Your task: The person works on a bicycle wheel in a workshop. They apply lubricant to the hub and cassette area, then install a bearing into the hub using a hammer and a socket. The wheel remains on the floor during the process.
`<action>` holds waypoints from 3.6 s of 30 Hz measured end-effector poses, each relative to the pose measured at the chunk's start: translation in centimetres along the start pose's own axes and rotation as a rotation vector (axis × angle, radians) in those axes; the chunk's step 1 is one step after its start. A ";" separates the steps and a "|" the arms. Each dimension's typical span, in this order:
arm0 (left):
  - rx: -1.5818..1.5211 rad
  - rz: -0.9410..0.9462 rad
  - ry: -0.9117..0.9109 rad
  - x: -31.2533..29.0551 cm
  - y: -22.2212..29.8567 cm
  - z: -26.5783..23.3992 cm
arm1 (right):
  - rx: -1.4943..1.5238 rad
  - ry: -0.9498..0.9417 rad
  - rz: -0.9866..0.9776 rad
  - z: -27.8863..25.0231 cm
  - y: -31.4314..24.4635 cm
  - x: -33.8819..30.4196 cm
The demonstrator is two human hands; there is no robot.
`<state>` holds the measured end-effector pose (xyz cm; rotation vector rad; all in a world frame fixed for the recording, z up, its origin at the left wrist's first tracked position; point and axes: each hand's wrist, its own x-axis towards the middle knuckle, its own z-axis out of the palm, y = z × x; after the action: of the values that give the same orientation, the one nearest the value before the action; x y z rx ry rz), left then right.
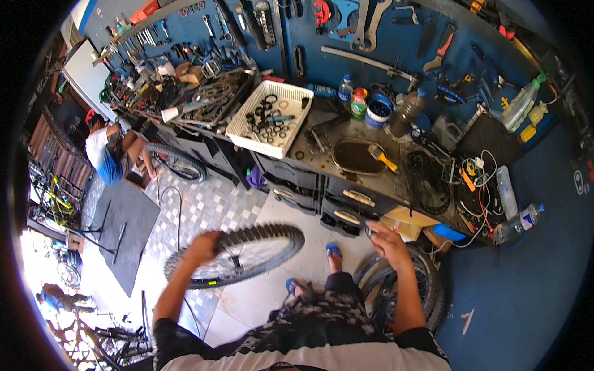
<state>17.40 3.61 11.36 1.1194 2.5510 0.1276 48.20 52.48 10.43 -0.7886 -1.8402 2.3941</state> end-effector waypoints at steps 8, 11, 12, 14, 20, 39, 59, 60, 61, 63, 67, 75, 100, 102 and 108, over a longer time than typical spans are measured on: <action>0.167 -0.066 -0.174 -4.8 -8.0 24.8 | -0.376 0.308 0.295 -1.8 2.4 -6.7; 0.051 -0.226 0.033 -8.8 -9.2 28.5 | -0.469 0.265 0.262 -1.3 2.3 -6.8; 0.045 -0.251 0.174 -9.4 -9.6 29.3 | -0.533 0.253 0.263 -1.0 2.2 -6.4; -0.018 -0.418 0.216 -10.7 -9.9 30.8 | -0.579 0.215 0.196 -0.3 2.1 -5.3; -0.552 -1.046 0.661 -10.9 -11.7 32.1 | -0.632 0.100 0.205 2.4 3.4 -3.3; -0.325 -0.724 0.413 -8.8 -3.5 9.6 | -1.001 0.075 0.121 -2.0 8.7 -2.9; 0.268 -0.522 0.889 -24.2 9.2 -30.0 | -0.988 0.499 -0.464 -7.8 -14.0 25.8; 0.286 -0.553 0.881 -23.6 9.3 -30.0 | -1.073 0.489 -0.484 -8.6 -14.9 27.8; 0.120 -0.629 0.869 -23.0 9.5 -29.9 | -1.160 0.508 -0.448 -9.4 -15.6 29.9; -0.125 -0.703 0.907 -22.0 9.9 -30.0 | -1.340 0.546 -0.358 -10.5 -16.6 33.7; -0.272 -0.657 1.005 -20.4 11.4 -31.2 | -1.438 0.324 -0.030 -11.7 -18.8 38.9; -0.295 -0.587 1.069 -14.2 19.3 -35.1 | -1.371 0.203 0.232 -10.4 -21.2 40.8; -0.215 -0.416 0.950 -7.3 21.8 -36.4 | -1.076 0.298 -0.084 -8.0 -23.3 35.4; -0.241 -0.367 0.954 -6.7 21.8 -36.2 | -0.933 0.265 -0.324 -6.1 -23.4 31.7; -0.279 -0.269 1.038 -5.8 22.0 -35.3 | -0.440 -0.028 -0.767 1.8 -21.4 20.1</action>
<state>23.86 16.47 50.79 0.6546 3.3400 1.2290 23.95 63.71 22.70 -0.0033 -2.1707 1.5594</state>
